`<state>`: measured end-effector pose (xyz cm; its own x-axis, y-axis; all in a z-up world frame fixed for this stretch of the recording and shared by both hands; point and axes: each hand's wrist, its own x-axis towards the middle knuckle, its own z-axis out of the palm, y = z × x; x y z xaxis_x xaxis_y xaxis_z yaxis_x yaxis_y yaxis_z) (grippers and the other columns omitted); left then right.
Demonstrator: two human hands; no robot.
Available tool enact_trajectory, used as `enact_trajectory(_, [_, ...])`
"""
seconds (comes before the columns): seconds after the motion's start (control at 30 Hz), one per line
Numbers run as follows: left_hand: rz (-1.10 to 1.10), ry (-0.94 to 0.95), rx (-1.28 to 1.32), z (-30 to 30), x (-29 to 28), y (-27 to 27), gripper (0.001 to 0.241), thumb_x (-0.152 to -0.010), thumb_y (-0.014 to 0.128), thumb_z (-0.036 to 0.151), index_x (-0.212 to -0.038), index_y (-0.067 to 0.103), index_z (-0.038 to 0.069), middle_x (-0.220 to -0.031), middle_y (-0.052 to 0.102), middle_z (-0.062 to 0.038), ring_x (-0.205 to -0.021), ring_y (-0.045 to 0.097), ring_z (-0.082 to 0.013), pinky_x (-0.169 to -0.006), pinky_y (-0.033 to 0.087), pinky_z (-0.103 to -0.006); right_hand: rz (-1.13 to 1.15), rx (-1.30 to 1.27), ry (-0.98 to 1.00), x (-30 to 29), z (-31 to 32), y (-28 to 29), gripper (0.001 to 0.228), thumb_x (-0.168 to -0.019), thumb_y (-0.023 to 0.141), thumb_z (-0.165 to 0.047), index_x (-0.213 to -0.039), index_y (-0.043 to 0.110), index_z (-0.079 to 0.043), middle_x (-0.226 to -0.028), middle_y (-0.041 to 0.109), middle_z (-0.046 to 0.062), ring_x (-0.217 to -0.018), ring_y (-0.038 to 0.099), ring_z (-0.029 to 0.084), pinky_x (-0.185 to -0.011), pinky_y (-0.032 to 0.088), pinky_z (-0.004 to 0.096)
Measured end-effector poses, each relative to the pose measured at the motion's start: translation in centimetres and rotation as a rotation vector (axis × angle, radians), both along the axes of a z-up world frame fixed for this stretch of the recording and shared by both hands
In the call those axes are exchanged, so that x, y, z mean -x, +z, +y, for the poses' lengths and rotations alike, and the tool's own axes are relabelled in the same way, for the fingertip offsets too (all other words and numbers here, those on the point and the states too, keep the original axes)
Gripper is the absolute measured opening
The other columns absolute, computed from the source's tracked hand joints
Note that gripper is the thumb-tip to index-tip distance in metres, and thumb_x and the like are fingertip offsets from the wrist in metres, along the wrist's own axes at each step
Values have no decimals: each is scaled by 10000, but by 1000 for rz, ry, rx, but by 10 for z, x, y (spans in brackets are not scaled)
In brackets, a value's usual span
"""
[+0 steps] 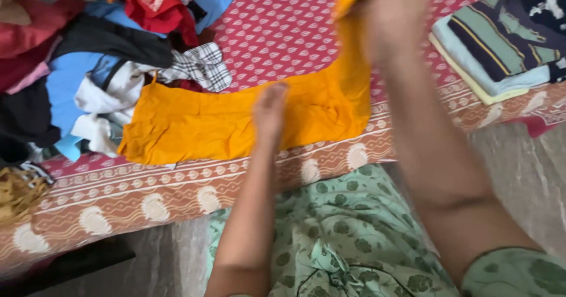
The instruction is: Folding various pieces of clothing and a yellow garment on a bed.
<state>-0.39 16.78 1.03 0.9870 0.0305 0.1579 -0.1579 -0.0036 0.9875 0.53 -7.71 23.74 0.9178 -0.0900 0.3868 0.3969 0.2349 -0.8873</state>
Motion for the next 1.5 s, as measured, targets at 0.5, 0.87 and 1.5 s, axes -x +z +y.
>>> enact_trajectory(0.5, [249, 420, 808, 183, 9, -116, 577, -885, 753, 208, -1406, 525, 109, -1333, 645, -59, -1190, 653, -266, -986, 581, -504, -309, 1059, -405, 54, 83, -229, 269, -875, 714, -102, -1142, 712, -70, -1203, 687, 132, -1199, 624, 352, -1050, 461, 481])
enact_trajectory(0.87, [481, 593, 919, 183, 11, -112, 335, -987, 546, 137, -1319, 509, 110, -1198, 660, -102, -1078, 683, -307, -876, 597, -521, 943, -16, -28, 17, -27, -279, 412, -922, 697, -147, -1287, 617, 26, -1200, 723, 127, -1040, 721, 255, -864, 602, 363])
enact_trajectory(1.5, [-58, 306, -161, -12, 66, -64, 975, -729, 770, 2, -1563, 265, 19, -1407, 522, -267, -1238, 542, -315, -1004, 453, -363, 635, 839, -559, 109, -231, -234, 404, -919, 742, -103, -1300, 647, -5, -1103, 703, 220, -953, 663, 308, -822, 533, 427])
